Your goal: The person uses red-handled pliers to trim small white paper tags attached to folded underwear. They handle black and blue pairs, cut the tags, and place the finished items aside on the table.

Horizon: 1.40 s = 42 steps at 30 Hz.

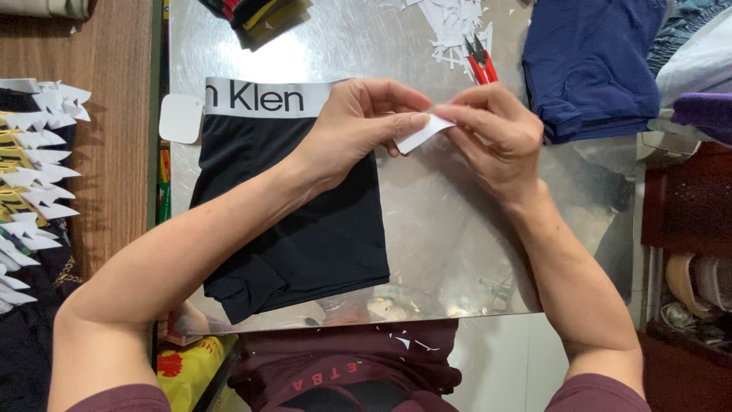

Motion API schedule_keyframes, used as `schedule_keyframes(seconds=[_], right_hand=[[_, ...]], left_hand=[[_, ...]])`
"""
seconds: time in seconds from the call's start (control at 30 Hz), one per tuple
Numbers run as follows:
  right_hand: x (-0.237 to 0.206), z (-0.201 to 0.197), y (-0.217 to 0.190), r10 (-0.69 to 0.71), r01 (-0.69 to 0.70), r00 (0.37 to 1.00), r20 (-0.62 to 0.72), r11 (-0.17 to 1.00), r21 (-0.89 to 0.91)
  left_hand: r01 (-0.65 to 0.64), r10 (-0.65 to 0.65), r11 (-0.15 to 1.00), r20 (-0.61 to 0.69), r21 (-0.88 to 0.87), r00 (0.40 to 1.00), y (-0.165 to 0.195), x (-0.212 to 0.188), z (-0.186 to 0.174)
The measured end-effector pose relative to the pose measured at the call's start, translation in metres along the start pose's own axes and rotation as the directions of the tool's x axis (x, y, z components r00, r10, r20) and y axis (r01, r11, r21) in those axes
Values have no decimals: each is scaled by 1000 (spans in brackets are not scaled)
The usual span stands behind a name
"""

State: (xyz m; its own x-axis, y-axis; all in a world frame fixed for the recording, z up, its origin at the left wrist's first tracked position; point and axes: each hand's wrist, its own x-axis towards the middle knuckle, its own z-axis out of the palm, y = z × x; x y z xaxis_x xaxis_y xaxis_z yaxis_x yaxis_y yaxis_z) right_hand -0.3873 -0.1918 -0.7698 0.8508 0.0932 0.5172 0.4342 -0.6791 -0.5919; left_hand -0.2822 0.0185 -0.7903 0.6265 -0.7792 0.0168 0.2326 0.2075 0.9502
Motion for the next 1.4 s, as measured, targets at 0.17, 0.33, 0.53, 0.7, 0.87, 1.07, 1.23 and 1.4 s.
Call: schedule_keyframes(seconds=[0.17,0.33,0.53,0.7,0.87,1.07,1.23,1.4], right_hand=[[3,-22,14,218,-229,973,-71,907,-354],[-6,-20,37,290,-265,956,-50,773,-576],[-13,-24,54,259,-245,964,-57,790,-561],[-12,-28,57,289,-291,954,-77,841,-456],[-3,-25,52,404,-410,910,93,843,349],[-9,-4,31,462,-561,807,369,402,724],[-21,5,24,393,-512,835,385,300,805],[-28,7,25,394,-536,836,382,433,725]], left_hand=[[-103,104,994,-51,36,993,1,-4,-2],[-119,125,990,-86,76,988,0,-3,-2],[-132,156,981,-169,142,973,-4,3,-3],[-198,216,973,-172,118,961,-7,11,-3],[-210,232,967,-162,143,959,-12,18,0],[-190,213,974,-217,121,953,-17,24,5],[-213,221,975,-241,59,945,-18,30,11],[-226,214,974,-266,-16,940,-20,34,19]])
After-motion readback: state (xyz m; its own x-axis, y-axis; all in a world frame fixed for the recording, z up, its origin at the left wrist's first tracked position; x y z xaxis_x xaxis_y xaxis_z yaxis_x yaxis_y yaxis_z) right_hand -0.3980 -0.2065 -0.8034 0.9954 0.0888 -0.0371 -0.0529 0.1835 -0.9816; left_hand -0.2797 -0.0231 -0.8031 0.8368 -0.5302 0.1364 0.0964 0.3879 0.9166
